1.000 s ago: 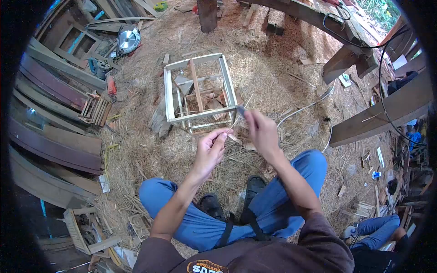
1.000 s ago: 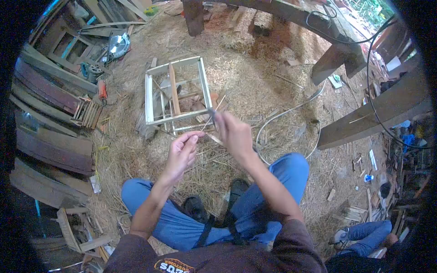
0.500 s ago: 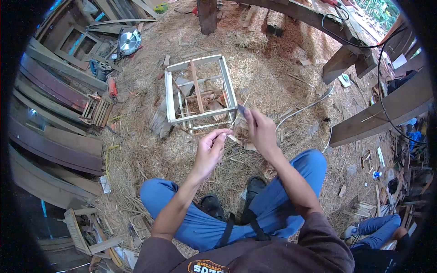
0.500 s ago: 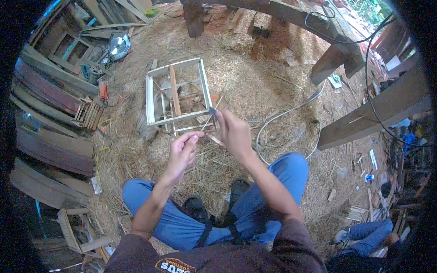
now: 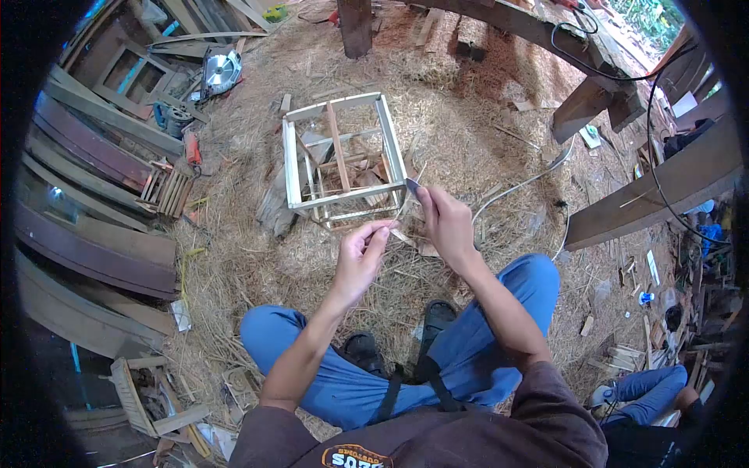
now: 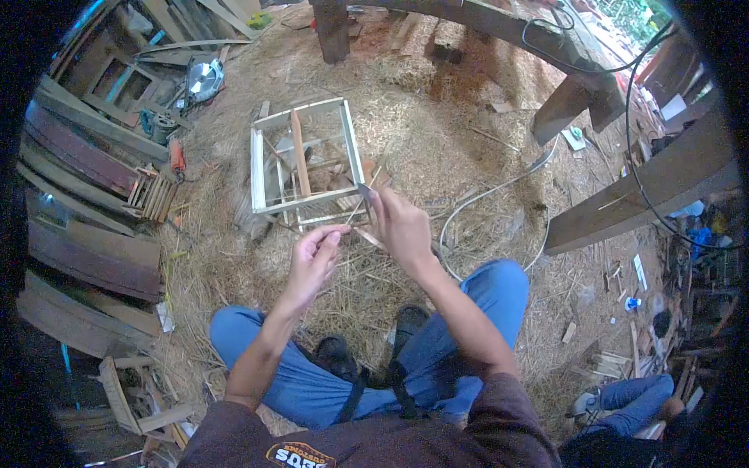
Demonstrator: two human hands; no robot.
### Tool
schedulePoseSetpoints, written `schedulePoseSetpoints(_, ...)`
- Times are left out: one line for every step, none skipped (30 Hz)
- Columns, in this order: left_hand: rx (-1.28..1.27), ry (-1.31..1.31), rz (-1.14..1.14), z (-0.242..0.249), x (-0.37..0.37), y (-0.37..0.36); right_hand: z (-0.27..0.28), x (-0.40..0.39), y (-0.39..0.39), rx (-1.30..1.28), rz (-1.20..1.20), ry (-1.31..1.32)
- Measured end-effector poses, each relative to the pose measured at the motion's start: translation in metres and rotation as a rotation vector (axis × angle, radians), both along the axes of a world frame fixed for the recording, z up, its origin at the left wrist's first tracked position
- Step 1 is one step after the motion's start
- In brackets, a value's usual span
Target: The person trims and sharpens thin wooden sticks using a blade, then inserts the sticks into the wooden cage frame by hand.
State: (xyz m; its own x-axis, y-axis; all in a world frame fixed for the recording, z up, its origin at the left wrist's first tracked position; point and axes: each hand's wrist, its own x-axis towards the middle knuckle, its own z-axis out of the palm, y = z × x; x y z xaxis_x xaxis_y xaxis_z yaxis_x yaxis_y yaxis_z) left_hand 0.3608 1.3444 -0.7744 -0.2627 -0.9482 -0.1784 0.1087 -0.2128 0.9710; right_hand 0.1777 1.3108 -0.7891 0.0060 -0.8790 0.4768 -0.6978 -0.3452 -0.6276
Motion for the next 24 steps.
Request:
schedulePoseSetpoints(-0.035,-0.015,-0.004,0.002,-0.002,0.0,0.004,-0.002,-0.001,0.042,-0.028,0.034)
schedulePoseSetpoints(-0.018,-0.011,0.004,0.002,-0.002,-0.001,0.008,0.002,0.01,0.076,-0.007,-0.037)
schedulePoseSetpoints(0.001,-0.007,0.01,0.0,-0.001,-0.001,0.007,0.005,0.012,0.028,0.015,-0.006)
schedulePoseSetpoints(0.021,-0.005,0.015,-0.002,-0.001,-0.001,0.005,0.007,0.012,-0.017,0.037,0.023)
schedulePoseSetpoints(-0.011,-0.027,0.008,-0.003,0.0,-0.003,0.003,0.008,0.011,-0.063,0.059,0.051)
schedulePoseSetpoints(-0.04,-0.052,0.002,-0.004,0.001,-0.003,0.005,0.004,0.008,-0.012,0.038,-0.013)
schedulePoseSetpoints(-0.064,-0.077,-0.004,-0.005,0.002,-0.002,0.005,-0.001,0.004,0.012,0.007,-0.002)
schedulePoseSetpoints(-0.15,-0.114,0.027,-0.006,0.0,0.0,0.004,-0.007,0.001,0.037,-0.024,0.01)
schedulePoseSetpoints(-0.24,-0.149,0.057,-0.006,-0.005,0.002,0.006,-0.01,-0.002,0.057,-0.056,0.023)
schedulePoseSetpoints(-0.337,-0.183,0.088,-0.006,-0.008,0.0,0.007,-0.004,0.004,0.064,-0.033,-0.065)
schedulePoseSetpoints(-0.334,-0.172,0.096,-0.009,-0.009,-0.001,0.008,0.0,0.005,0.008,-0.008,-0.058)
schedulePoseSetpoints(-0.331,-0.162,0.102,-0.01,-0.009,-0.002,0.009,0.004,0.006,-0.047,0.016,-0.053)
schedulePoseSetpoints(-0.325,-0.157,0.107,-0.01,-0.007,-0.003,0.009,0.006,0.006,-0.1,0.039,-0.052)
schedulePoseSetpoints(-0.224,-0.196,0.051,-0.008,-0.001,-0.002,0.014,0.001,0.003,-0.047,-0.001,-0.078)
schedulePoseSetpoints(-0.235,-0.192,0.052,-0.004,0.001,0.0,0.014,-0.002,0.002,-0.015,-0.026,-0.064)
schedulePoseSetpoints(-0.247,-0.185,0.053,-0.001,0.0,0.002,0.015,-0.006,0.002,0.017,-0.051,-0.046)
schedulePoseSetpoints(-0.264,-0.174,0.055,0.001,-0.003,0.002,0.017,-0.008,0.002,0.044,-0.074,-0.025)
schedulePoseSetpoints(-0.292,-0.147,0.09,-0.002,-0.005,0.0,0.013,-0.001,0.011,0.057,-0.016,-0.102)
schedulePoseSetpoints(-0.322,-0.121,0.126,-0.008,-0.008,-0.002,0.009,0.005,0.011,-0.112,0.036,-0.001)
schedulePoseSetpoints(-0.347,-0.099,0.159,-0.012,-0.009,-0.002,0.007,0.005,0.009,-0.092,0.027,-0.015)
schedulePoseSetpoints(-0.348,-0.138,0.149,-0.011,-0.008,-0.003,0.011,0.007,0.007,-0.068,0.018,-0.034)
schedulePoseSetpoints(-0.346,-0.179,0.139,-0.009,-0.006,-0.003,0.015,0.005,0.005,-0.034,-0.018,-0.045)
schedulePoseSetpoints(-0.342,-0.217,0.13,-0.008,-0.004,-0.002,0.021,-0.001,0.003,0.003,-0.053,-0.053)
schedulePoseSetpoints(-0.378,-0.238,0.126,-0.008,-0.004,0.0,0.024,-0.005,0.001,0.037,-0.086,-0.055)
